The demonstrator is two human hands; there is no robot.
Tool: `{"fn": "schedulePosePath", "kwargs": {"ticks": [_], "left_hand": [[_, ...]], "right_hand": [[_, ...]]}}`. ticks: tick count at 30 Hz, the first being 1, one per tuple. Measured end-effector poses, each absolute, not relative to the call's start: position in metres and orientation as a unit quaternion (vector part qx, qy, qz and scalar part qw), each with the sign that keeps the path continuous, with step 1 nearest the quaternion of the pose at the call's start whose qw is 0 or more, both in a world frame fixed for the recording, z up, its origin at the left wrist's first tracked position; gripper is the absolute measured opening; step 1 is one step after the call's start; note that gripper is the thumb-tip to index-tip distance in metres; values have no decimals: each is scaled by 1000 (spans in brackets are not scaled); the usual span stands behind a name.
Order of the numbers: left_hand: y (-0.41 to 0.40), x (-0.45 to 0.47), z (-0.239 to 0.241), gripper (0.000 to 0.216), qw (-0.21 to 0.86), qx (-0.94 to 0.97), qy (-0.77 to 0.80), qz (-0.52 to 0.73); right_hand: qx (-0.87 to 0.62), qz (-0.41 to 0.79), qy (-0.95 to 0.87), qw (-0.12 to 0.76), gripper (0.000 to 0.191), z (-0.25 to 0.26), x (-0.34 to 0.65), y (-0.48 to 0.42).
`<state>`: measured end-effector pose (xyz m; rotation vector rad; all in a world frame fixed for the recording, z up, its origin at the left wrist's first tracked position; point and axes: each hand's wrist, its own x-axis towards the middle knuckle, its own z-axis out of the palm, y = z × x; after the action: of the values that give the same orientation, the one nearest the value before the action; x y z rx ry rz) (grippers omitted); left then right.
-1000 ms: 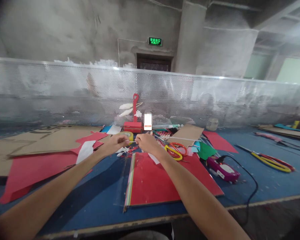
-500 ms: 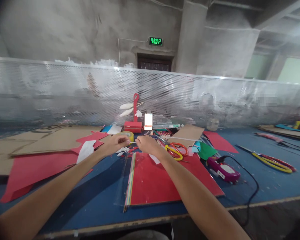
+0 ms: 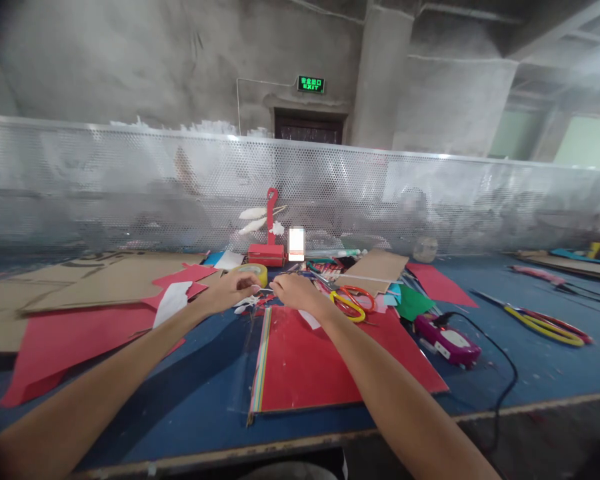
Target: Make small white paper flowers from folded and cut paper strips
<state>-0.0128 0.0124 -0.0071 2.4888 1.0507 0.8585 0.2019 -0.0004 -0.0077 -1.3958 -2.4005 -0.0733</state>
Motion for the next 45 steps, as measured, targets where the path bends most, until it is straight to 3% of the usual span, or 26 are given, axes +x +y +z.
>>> {"fn": "schedulePosePath", "kwargs": {"ticks": [13, 20, 24, 31, 38, 45], "left_hand": [[16, -30, 0, 20, -2, 829, 521, 204], [11, -27, -5, 13, -85, 828, 525, 177], [9, -26, -4, 13, -94, 824, 536, 159], [12, -24, -2, 24, -65, 823, 531, 193], [10, -29, 8, 28, -63, 806, 543, 227], [13, -31, 7, 28, -77, 805, 538, 240]], "right_hand": [[-511, -36, -832, 214, 39, 1, 220, 7], [-522, -39, -826, 208, 38, 1, 220, 9], [-538, -42, -819, 194, 37, -1, 222, 12], [-556, -26, -823, 111, 16, -6, 236, 13], [-547, 27, -836, 38, 22, -6, 239, 9], [-526, 47, -846, 65, 28, -9, 240, 16]]}}
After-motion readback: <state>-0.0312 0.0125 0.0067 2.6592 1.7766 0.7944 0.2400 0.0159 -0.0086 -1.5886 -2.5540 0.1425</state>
